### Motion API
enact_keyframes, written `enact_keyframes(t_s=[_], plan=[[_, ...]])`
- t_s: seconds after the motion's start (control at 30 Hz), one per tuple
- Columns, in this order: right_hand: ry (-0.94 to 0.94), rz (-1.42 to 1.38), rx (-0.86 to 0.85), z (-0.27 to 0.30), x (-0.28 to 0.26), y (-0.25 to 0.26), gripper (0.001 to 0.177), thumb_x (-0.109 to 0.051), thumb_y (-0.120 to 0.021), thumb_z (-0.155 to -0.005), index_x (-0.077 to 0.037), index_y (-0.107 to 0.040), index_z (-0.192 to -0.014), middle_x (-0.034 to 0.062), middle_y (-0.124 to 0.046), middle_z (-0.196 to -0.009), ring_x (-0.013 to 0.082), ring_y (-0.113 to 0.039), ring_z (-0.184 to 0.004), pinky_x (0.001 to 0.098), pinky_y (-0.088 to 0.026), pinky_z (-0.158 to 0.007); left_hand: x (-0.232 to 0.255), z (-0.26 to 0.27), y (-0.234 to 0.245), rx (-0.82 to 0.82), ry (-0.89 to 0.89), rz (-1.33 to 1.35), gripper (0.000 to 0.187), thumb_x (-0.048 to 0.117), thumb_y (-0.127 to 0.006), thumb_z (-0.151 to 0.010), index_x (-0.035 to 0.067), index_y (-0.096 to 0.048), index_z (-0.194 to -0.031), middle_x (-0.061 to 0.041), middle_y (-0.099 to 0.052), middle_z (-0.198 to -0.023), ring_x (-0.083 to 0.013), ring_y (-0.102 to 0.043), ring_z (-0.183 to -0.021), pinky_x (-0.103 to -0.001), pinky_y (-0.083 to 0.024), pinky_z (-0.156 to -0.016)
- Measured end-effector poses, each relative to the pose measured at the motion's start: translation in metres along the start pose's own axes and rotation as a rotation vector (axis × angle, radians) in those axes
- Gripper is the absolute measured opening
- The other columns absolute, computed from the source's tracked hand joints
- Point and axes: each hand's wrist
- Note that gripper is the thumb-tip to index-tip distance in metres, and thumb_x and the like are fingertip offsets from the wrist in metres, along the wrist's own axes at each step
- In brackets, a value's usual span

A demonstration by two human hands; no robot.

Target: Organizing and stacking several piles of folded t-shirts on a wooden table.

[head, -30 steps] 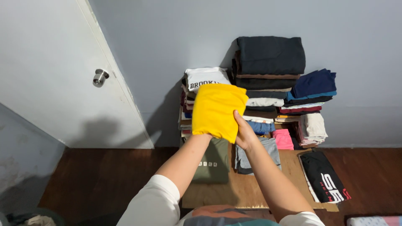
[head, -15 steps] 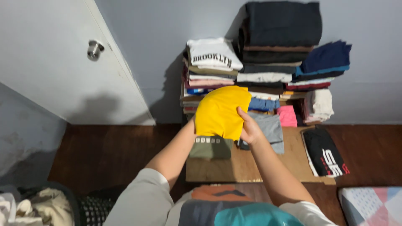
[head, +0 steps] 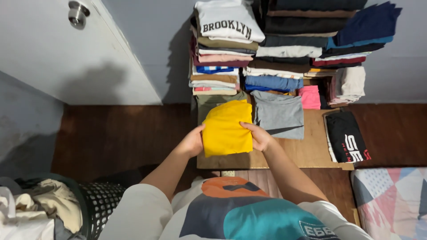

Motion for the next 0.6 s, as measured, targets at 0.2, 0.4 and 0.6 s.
enact_keyframes(t_s=[0.2,0.4,0.6], plan=[[-0.145,0.233,0.112,-0.013,0.005,0.020,0.056,-0.017,-0.058,-0.093,-0.003,-0.049,-0.147,0.0145,-0.063,-0.141,0.0283,-0.062,-0.127,0.0440,-0.050,-0.108,-0.007,0.001,0.003,0.088,0.013,-0.212,0.062,0.003,-0.052,-0.095,0.014,-0.035,-0.153,-0.011,-0.054,-0.147,-0.0277,-0.055,-0.134,-0.045,-0.045,-0.112],[-0.088,0.299,0.086,-0.031,-0.014,0.026,0.055,-0.011,-0.057,-0.093,-0.006,-0.048,-0.147,0.0117,-0.062,-0.140,0.0269,-0.062,-0.126,0.0438,-0.051,-0.106,0.008,-0.036,0.005,0.085,-0.070,-0.307,0.077,-0.006,-0.050,-0.090,0.020,-0.027,-0.159,-0.015,-0.052,-0.149,-0.0313,-0.055,-0.133,-0.044,-0.048,-0.106],[0.125,0.239,0.042,-0.048,-0.018,0.026,0.057,-0.010,-0.057,-0.095,-0.009,-0.043,-0.151,0.0107,-0.058,-0.144,0.0275,-0.060,-0.129,0.0441,-0.051,-0.106,0.008,-0.088,0.040,0.025,-0.270,-0.290,0.077,-0.009,-0.052,-0.090,0.014,-0.028,-0.160,-0.014,-0.051,-0.150,-0.0296,-0.054,-0.135,-0.041,-0.048,-0.106]])
Point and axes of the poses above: each hand's wrist, its own z-axis away from the middle knuckle, its own y-axis out of the back of the hand, x = y × z
